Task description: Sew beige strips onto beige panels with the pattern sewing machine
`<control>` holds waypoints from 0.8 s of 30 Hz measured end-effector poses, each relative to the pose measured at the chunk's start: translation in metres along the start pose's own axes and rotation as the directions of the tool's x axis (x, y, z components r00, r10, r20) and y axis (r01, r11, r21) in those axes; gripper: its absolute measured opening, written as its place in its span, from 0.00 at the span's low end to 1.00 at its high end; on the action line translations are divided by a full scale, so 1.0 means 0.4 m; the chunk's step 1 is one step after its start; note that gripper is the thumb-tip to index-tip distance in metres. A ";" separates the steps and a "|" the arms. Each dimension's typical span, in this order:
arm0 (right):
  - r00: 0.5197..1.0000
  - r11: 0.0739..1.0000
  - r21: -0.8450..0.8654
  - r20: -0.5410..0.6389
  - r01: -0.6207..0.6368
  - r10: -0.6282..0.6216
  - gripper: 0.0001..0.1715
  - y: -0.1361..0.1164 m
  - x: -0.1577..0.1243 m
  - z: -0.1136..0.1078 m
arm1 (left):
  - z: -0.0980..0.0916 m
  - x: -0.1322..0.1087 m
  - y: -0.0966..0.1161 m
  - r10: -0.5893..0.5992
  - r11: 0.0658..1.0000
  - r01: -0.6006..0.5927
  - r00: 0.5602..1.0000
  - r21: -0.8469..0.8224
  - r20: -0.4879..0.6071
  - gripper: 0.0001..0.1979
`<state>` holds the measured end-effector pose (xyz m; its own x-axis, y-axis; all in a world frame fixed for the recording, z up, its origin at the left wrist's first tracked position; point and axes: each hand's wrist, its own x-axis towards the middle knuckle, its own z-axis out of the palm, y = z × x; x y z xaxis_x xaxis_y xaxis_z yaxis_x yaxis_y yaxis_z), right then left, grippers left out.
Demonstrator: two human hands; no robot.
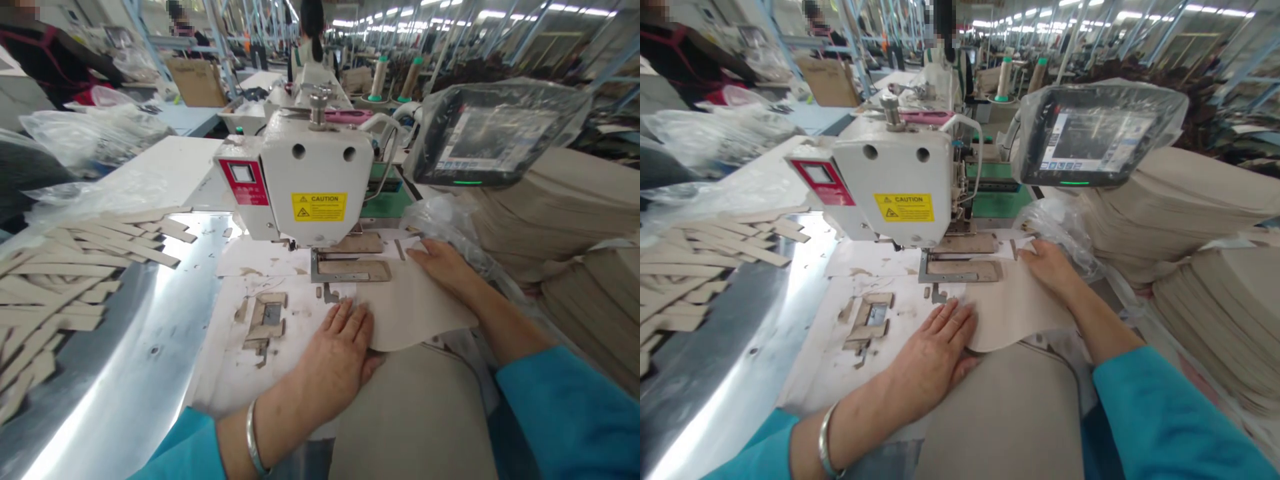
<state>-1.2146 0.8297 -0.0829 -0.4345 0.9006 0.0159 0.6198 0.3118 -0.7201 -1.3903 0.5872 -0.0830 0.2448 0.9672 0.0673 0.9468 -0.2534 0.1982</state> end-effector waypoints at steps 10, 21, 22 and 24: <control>0.992 0.995 -0.008 -0.075 -0.097 0.097 0.19 0.042 -0.021 0.004 | 0.007 -0.029 -0.016 -0.020 1.000 0.020 1.000 -0.001 0.013 0.31; 0.970 0.919 -0.365 -0.122 0.153 -0.210 0.21 -0.007 0.158 0.152 | 0.014 -0.027 -0.036 -0.191 0.976 0.191 0.982 0.106 -0.012 0.37; 0.966 0.922 -0.358 -0.150 0.147 -0.212 0.23 -0.008 0.150 0.147 | 0.014 -0.026 -0.038 -0.190 0.976 0.190 0.982 0.108 -0.012 0.38; 0.940 0.923 -0.327 -0.199 0.201 -0.275 0.28 -0.002 0.106 0.124 | 0.013 -0.025 -0.041 -0.188 0.976 0.187 0.982 0.112 -0.008 0.38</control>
<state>-1.2660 0.8525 -0.1160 -0.4491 0.8215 0.3514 0.6986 0.5680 -0.4350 -1.4071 0.5815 -0.0922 0.0612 0.9974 0.0370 0.9932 -0.0645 0.0967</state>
